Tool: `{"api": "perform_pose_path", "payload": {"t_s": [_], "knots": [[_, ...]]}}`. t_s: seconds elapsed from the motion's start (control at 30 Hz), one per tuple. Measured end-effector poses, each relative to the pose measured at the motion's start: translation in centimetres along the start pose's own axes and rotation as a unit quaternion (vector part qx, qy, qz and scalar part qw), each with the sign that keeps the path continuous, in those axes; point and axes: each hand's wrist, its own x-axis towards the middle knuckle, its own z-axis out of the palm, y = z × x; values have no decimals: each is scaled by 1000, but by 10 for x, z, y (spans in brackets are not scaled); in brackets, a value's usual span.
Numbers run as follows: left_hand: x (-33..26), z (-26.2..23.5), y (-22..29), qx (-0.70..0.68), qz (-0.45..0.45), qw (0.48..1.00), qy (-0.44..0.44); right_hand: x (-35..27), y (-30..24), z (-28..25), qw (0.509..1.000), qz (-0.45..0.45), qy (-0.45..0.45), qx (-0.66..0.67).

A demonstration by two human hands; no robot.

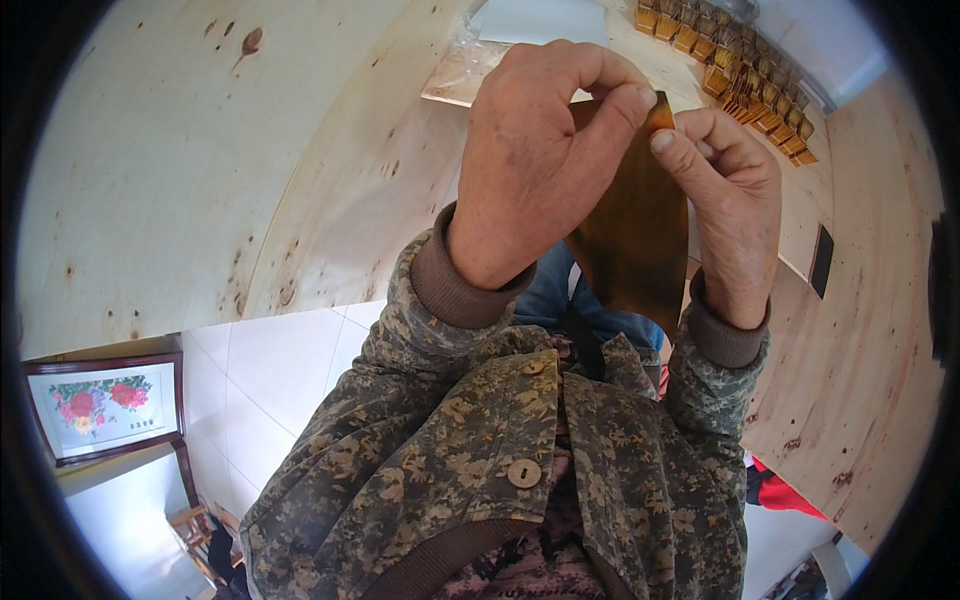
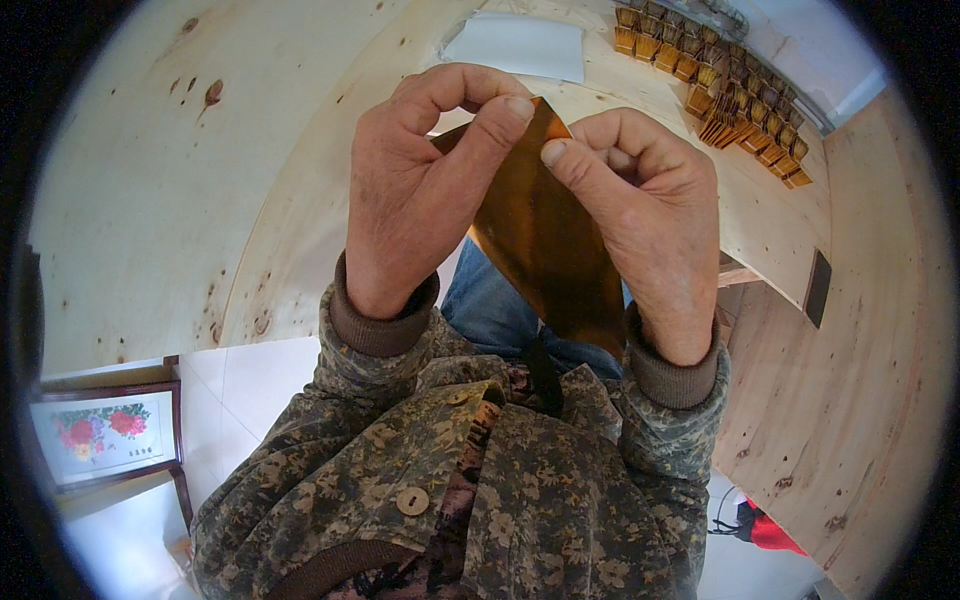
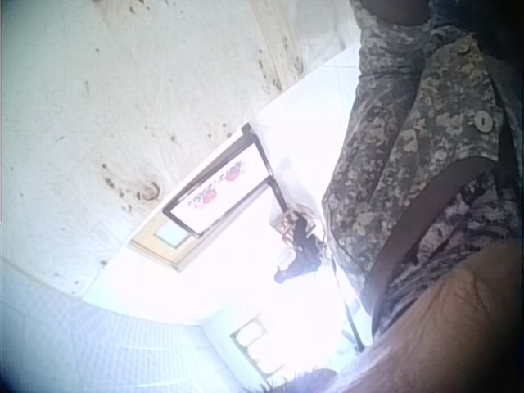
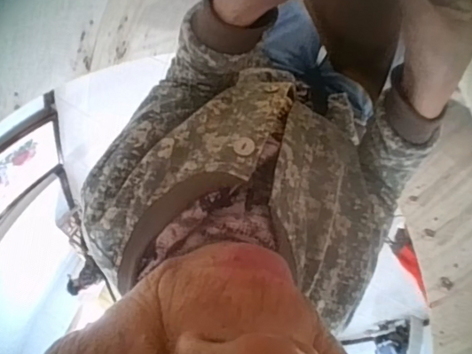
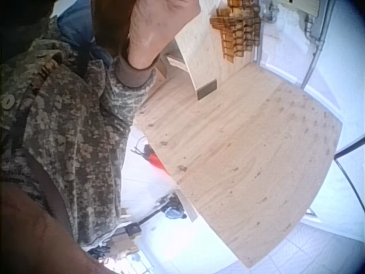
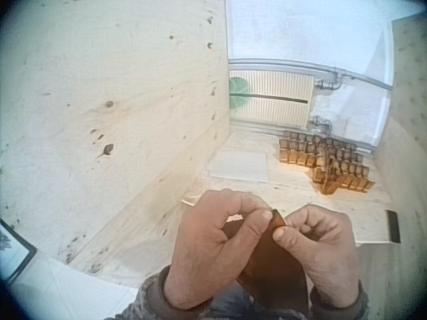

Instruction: The person folds a sheet of gold foil on a wooden board, repeatedly smoothing and creasing it with both hands. The person lifts and repositions the foil multiple times to create precise folds.

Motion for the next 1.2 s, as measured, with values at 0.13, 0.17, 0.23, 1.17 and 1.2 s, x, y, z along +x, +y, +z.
{"api": "perform_pose_path", "payload": {"t_s": [0.13, 0.17, 0.23, 1.17, 1.2], "knots": [[1, 0, -1, 3, 4, 1000, -3, 1, 0, 2, 1000, 2, 7, 14], [1, 0, 0, 1, -1, 1000, -5, 1, -1, 3, 1000, 3, 5, 11], [1, 0, 0, -1, -1, 1000, -4, 1, -2, 2, 1000, 5, 1, 6], [-34, 6, -19, -384, -250, 888, -47, -2, 2, -18, 992, -66, 106, 18], [-35, 7, -18, -351, -240, 904, -37, -4, 1, -19, 992, -62, 110, 8]]}}
